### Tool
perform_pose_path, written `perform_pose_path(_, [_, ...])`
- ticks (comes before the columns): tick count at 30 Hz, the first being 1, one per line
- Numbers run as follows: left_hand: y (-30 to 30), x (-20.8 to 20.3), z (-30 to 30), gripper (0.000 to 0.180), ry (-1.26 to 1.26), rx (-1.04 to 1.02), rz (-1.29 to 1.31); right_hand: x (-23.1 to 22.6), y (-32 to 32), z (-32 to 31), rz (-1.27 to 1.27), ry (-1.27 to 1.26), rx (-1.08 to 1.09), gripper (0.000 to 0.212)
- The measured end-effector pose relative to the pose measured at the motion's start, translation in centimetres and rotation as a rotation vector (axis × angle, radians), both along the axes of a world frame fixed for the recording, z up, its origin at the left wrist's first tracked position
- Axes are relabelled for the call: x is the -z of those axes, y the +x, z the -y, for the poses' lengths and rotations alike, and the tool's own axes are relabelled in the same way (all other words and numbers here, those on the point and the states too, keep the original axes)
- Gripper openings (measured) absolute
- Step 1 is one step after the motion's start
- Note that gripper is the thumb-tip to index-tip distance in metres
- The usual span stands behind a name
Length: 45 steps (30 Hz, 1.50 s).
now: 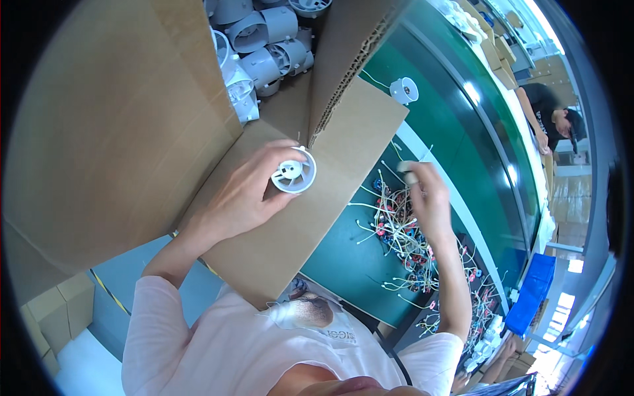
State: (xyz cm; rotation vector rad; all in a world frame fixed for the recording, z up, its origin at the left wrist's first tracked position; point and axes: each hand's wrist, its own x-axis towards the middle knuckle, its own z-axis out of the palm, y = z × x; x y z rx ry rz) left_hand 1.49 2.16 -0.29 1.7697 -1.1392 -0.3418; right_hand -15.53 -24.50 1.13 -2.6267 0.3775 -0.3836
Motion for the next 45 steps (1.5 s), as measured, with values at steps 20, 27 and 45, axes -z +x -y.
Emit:
perform_pose_path(20, [0.3, -1.6, 1.2, 0.069, -0.019, 0.360, -0.660, -6.1, 3.9, -4.8, 0.350, 1.426, -0.418, 0.037])
perform_pose_path(27, [0.6, -1.9, 1.1, 0.071, 0.022, 0.403, -0.640, -5.1, 5.8, -4.5, 0.279, 1.444, -0.474, 0.039])
perform_pose_path(45, [0.9, -1.9, 1.3, 0.070, 0.029, 0.546, -0.506, -5.1, 9.1, -2.6, 0.164, 1.307, -0.679, 0.036])
